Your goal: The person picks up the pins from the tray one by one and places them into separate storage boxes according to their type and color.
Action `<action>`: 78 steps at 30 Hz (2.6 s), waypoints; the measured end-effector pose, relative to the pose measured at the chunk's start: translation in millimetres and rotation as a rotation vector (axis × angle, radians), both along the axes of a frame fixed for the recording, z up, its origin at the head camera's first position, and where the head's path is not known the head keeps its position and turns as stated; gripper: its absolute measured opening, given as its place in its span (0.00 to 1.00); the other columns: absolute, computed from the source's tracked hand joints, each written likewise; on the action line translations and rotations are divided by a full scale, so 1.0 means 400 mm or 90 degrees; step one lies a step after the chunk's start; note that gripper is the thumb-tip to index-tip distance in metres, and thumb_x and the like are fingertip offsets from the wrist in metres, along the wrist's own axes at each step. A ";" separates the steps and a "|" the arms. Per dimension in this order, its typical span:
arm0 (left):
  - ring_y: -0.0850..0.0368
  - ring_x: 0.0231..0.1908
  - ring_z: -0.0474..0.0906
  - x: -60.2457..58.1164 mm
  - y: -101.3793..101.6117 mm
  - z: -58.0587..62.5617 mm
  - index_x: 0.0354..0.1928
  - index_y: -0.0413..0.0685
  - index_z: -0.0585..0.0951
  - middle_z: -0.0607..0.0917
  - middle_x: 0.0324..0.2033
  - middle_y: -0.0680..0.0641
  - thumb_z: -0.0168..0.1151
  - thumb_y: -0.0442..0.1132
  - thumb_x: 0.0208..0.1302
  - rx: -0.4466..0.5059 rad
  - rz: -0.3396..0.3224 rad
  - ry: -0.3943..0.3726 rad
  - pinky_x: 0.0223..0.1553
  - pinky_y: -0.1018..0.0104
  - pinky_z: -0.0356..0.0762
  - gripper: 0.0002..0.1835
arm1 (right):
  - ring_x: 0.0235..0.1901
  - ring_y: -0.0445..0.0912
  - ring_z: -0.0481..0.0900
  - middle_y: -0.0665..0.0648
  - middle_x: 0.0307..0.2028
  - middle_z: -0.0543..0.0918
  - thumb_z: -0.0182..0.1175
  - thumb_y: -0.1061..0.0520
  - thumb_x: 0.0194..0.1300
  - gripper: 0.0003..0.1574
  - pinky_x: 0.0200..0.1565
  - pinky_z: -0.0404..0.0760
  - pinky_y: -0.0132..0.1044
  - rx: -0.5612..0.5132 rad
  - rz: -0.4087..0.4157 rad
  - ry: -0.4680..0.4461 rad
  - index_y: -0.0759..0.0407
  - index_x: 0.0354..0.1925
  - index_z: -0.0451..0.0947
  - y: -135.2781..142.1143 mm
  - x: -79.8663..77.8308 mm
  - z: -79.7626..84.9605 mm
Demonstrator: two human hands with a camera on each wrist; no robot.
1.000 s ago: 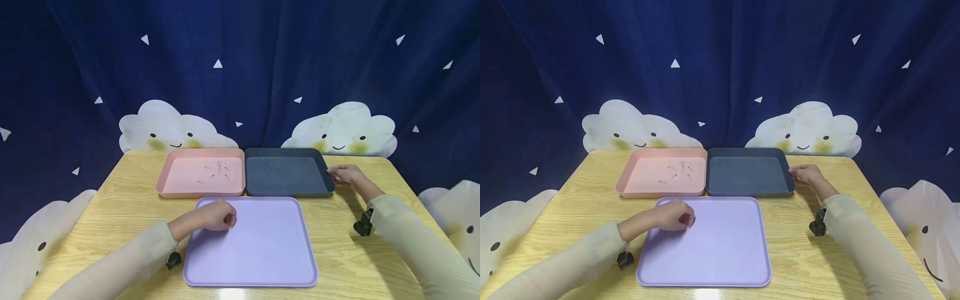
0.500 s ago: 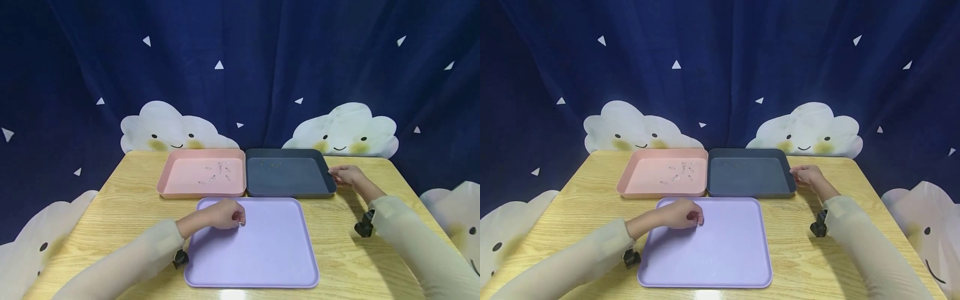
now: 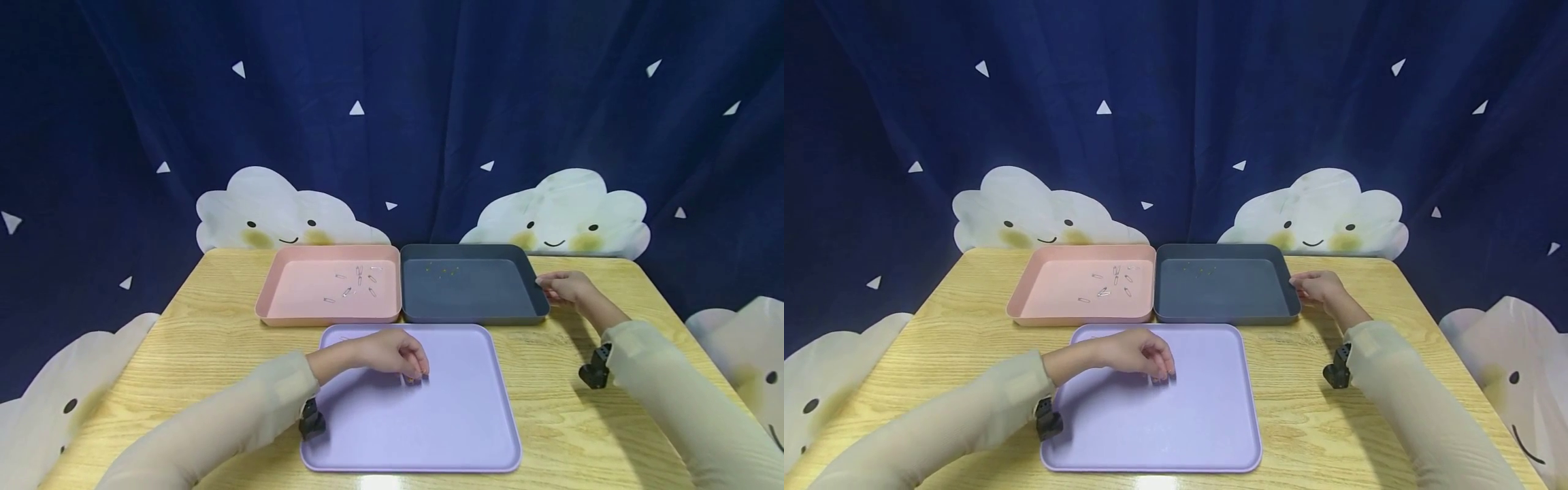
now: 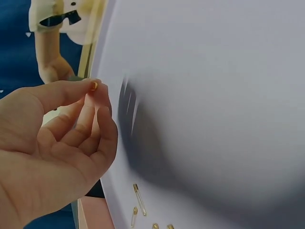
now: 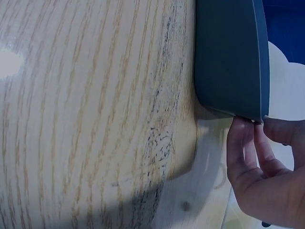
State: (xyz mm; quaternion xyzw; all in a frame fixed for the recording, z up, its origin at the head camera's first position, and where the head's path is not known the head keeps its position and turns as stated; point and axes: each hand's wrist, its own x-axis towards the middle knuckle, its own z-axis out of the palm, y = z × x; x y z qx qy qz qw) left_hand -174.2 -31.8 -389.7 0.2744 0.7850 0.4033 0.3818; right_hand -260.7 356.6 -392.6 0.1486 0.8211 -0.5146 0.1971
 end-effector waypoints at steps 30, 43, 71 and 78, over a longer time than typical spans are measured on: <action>0.65 0.27 0.76 -0.180 0.161 0.091 0.51 0.35 0.81 0.85 0.43 0.35 0.62 0.31 0.61 -0.024 0.046 -0.005 0.30 0.75 0.74 0.15 | 0.26 0.31 0.79 0.39 0.22 0.79 0.52 0.55 0.71 0.32 0.37 0.83 0.27 0.025 -0.027 -0.004 0.72 0.66 0.61 0.024 0.002 0.002; 0.64 0.24 0.73 -0.289 0.225 0.121 0.51 0.32 0.80 0.85 0.37 0.39 0.61 0.30 0.62 -0.048 0.086 0.026 0.28 0.73 0.70 0.16 | 0.30 0.31 0.78 0.38 0.26 0.79 0.54 0.50 0.70 0.37 0.40 0.82 0.25 -0.014 -0.016 -0.045 0.68 0.69 0.60 0.022 -0.002 -0.008; 0.65 0.29 0.81 -0.590 0.383 -0.084 0.40 0.63 0.87 0.87 0.27 0.56 0.65 0.41 0.58 -0.235 0.116 0.217 0.28 0.71 0.80 0.09 | 0.29 0.32 0.80 0.40 0.25 0.80 0.54 0.54 0.70 0.35 0.39 0.82 0.24 -0.023 -0.032 -0.046 0.71 0.68 0.60 0.005 -0.011 0.008; 0.59 0.40 0.80 -0.387 0.249 0.085 0.51 0.44 0.83 0.87 0.44 0.46 0.59 0.35 0.64 -0.129 0.158 0.205 0.40 0.72 0.78 0.14 | 0.30 0.32 0.79 0.40 0.27 0.79 0.53 0.53 0.71 0.35 0.43 0.83 0.26 0.014 -0.030 -0.049 0.68 0.69 0.60 -0.005 -0.006 0.012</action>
